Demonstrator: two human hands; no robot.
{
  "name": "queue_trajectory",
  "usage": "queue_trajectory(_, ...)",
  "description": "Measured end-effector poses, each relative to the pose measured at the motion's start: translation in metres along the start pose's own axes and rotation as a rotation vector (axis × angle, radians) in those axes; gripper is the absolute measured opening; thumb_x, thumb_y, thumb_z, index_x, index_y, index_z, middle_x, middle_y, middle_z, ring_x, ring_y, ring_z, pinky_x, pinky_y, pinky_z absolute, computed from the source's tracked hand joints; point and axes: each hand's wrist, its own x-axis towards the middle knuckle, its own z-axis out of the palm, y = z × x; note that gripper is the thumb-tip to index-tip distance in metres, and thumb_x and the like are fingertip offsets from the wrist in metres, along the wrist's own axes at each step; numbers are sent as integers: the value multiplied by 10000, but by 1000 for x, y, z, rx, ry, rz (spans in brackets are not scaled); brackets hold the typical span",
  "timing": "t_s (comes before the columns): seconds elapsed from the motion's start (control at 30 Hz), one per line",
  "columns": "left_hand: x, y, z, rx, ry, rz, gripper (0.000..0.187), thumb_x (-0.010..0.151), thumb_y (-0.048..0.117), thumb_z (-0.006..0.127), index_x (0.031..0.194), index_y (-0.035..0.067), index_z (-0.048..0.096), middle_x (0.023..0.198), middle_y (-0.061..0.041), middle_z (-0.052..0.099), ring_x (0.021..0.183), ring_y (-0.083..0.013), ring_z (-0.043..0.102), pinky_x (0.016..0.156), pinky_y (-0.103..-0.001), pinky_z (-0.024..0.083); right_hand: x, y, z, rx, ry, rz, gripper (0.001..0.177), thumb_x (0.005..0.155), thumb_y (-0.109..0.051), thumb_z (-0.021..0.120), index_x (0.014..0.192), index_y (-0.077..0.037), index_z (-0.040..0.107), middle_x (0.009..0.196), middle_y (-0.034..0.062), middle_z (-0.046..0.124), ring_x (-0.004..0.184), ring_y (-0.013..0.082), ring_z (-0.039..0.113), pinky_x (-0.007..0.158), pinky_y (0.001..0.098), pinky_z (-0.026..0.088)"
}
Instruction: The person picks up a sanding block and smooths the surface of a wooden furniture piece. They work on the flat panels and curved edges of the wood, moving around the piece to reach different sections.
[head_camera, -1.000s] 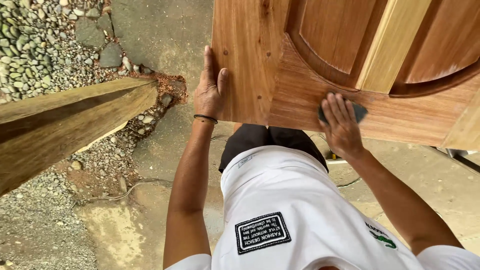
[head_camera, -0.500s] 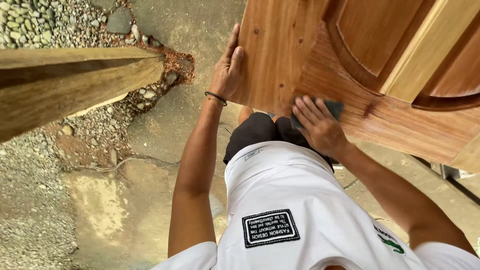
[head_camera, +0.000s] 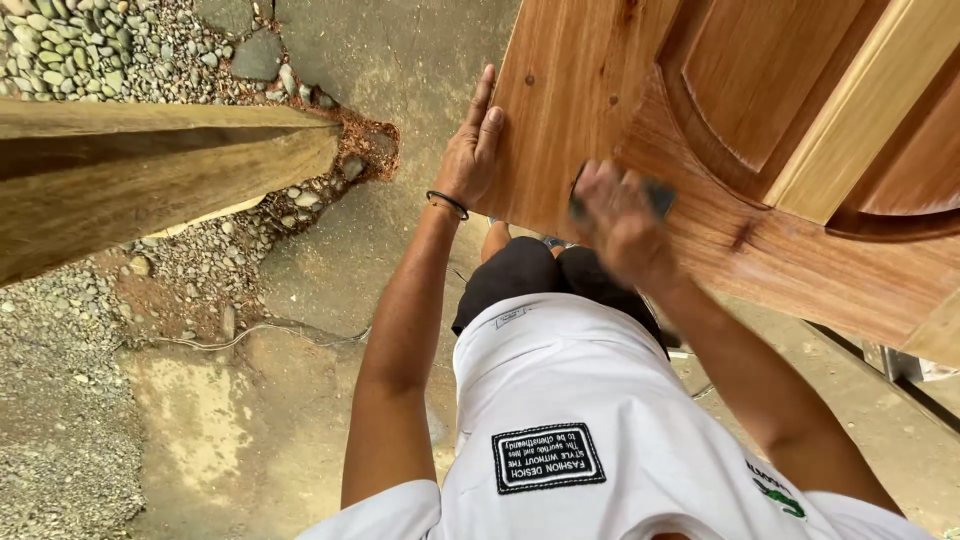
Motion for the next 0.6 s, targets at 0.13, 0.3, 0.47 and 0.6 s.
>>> queue_trajectory(0.13, 0, 2, -2, 24, -16, -39, 453, 886, 479, 269, 1302, 357, 137, 1401, 26, 198, 1269, -275, 296, 956, -451, 344, 47, 31, -12, 222, 6, 290, 418, 941, -6, 450, 1306, -7, 246, 1355, 142, 165, 1269, 244, 113, 1079, 415, 148)
queue_trajectory(0.3, 3, -8, -1, -38, -42, 91, 459, 931, 376, 267, 1339, 223, 125, 1414, -31, 132, 1317, -233, 152, 1054, -408, 209, 6, -32, -8, 0, 63, 173, 375, 910, -100, 343, 1246, 67, 363, 1305, 226, 305, 1224, 370, 268, 1012, 461, 251)
queue_trajectory(0.47, 5, -4, -1, -45, -39, 47, 460, 911, 414, 272, 1329, 265, 148, 1410, -14, 169, 1304, -233, 203, 1012, -400, 269, -10, -33, 10, 121, 28, 143, 425, 875, -121, 411, 1268, 22, 337, 1332, 169, 292, 1253, 304, 248, 1043, 430, 168)
queue_trajectory(0.6, 7, -10, -2, -122, -76, 19, 484, 905, 420, 280, 1334, 254, 129, 1418, -16, 125, 1318, -218, 134, 1046, -396, 176, 68, 13, -33, 256, 84, 383, 385, 914, 17, 424, 1275, 60, 299, 1348, 166, 183, 1266, 279, 111, 1072, 453, 157)
